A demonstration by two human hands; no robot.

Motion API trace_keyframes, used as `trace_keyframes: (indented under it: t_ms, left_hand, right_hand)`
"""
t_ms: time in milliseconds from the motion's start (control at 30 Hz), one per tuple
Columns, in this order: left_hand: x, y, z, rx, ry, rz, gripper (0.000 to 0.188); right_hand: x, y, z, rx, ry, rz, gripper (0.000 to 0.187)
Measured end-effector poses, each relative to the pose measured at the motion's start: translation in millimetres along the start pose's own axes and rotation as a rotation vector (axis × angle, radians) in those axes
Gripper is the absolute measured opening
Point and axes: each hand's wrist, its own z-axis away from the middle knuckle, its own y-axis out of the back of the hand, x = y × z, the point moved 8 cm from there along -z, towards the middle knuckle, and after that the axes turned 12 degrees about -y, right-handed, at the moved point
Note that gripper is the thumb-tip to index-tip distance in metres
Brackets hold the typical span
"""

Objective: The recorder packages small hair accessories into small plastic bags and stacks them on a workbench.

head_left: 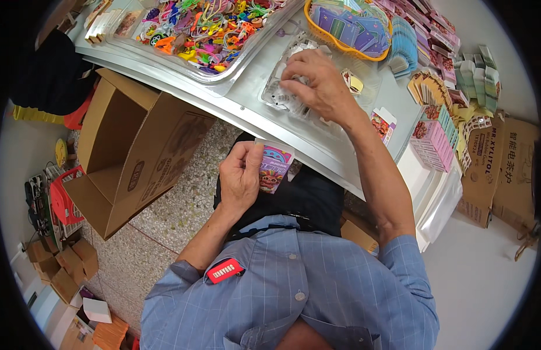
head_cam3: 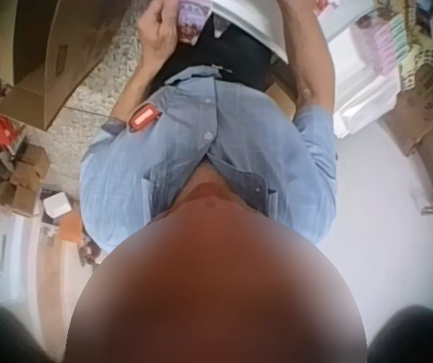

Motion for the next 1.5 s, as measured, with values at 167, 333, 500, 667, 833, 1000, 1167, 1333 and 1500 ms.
trace_keyframes:
  t_ms: [167, 333, 500, 667, 833, 1000, 1167, 1333, 1500]
  left_hand:
    - [0.8, -4.1, -2.3, 0.026, 0.087, 0.154, 0.03]
    - [1.5, -3.6, -5.7, 0.018, 0.045, 0.208, 0.027]
    - [6.3, -0.8, -10.4, 0.046, 0.001, 0.219, 0.027]
    - [16.1, 0.3, -17.3, 0.085, -0.054, 0.174, 0.025]
    - [20.6, 1.8, -18.9, 0.055, -0.155, -0.084, 0.025]
    - [35.0, -7.4, -24.9, 0.027, -0.33, -0.249, 0.026]
    - [30.0, -2.0, -22.9, 0.033, -0.316, -0.239, 0.025]
    - [20.9, 3.4, -22.3, 0.079, -0.245, -0.178, 0.025]
    - [14.5, 12.4, -20.7, 0.105, -0.191, -0.128, 0.023]
  right_hand:
    - [21.6, 18.0, 5.3, 0.064, -0.163, -0.339, 0.008]
    - [49.3, 27.4, 11.8, 0.2, -0.379, -0.742, 0.01]
    - [53.5, 33.5, 16.5, 0.158, -0.553, -0.933, 0.011]
    - [6.3, 47.9, 35.0, 0.047, -0.461, -0.88, 0.008]
    - [-62.3, 42.2, 62.9, -0.084, -0.259, -0.422, 0.003]
    - [-67.9, 19.7, 77.2, -0.207, -0.096, -0.094, 0.009]
    - [-58.9, 22.3, 59.4, -0.187, -0.145, -0.206, 0.014]
    - [-25.0, 9.9, 19.1, 0.133, -0.224, 0.031, 0.022]
    - [-23.2, -15.2, 5.1, 0.171, -0.131, 0.224, 0.022]
